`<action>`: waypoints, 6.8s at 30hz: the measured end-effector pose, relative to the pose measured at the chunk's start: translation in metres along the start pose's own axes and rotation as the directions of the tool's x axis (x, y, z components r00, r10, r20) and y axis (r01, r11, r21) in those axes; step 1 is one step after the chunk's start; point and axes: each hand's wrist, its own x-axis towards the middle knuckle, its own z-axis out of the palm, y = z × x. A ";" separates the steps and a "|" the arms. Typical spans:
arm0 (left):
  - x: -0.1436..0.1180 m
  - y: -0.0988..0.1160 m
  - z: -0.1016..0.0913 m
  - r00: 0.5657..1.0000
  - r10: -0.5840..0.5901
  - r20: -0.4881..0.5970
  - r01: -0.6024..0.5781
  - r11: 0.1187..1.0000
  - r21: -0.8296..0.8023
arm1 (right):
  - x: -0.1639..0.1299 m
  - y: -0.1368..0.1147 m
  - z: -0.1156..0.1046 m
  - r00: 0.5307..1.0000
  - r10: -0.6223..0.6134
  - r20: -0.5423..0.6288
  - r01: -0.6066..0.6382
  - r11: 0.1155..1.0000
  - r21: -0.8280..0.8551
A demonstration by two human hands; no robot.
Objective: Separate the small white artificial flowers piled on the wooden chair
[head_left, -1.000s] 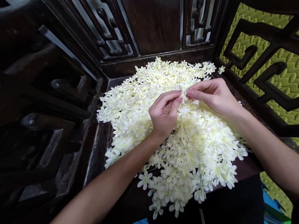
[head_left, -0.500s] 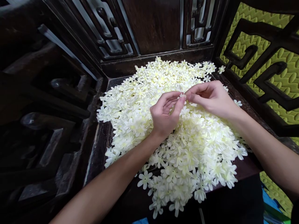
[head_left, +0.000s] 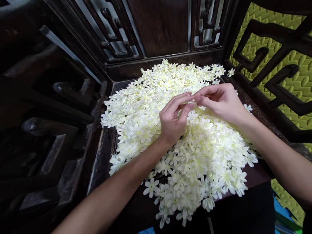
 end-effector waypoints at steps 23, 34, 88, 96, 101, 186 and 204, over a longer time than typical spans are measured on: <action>-0.002 0.004 0.004 0.983 -0.145 -0.113 0.139 0.988 -0.061 | -0.004 -0.006 0.004 0.999 -0.021 0.033 0.021 1.000 0.015; -0.001 0.004 0.003 0.983 -0.095 -0.155 0.096 0.995 0.002 | -0.001 -0.003 -0.002 0.996 0.037 0.080 -0.043 0.997 0.068; 0.000 0.006 0.005 0.961 -0.206 -0.184 0.198 0.978 -0.059 | 0.000 0.000 -0.003 0.991 0.061 0.115 -0.062 0.998 0.005; -0.001 0.006 0.006 0.959 -0.220 -0.180 0.207 0.975 -0.086 | -0.001 -0.001 -0.003 0.993 0.011 0.117 -0.012 1.000 0.003; 0.000 0.009 0.005 0.952 -0.255 -0.169 0.241 0.965 -0.098 | 0.000 -0.001 -0.001 0.997 -0.009 0.074 0.011 1.000 -0.028; 0.002 0.006 0.001 0.991 -0.079 -0.111 0.088 0.993 0.075 | -0.001 0.002 0.003 0.995 -0.071 -0.067 0.068 0.997 -0.043; -0.001 0.004 0.002 0.982 -0.165 -0.090 0.169 0.985 0.043 | -0.001 0.000 0.001 0.996 -0.094 -0.002 0.094 0.992 -0.083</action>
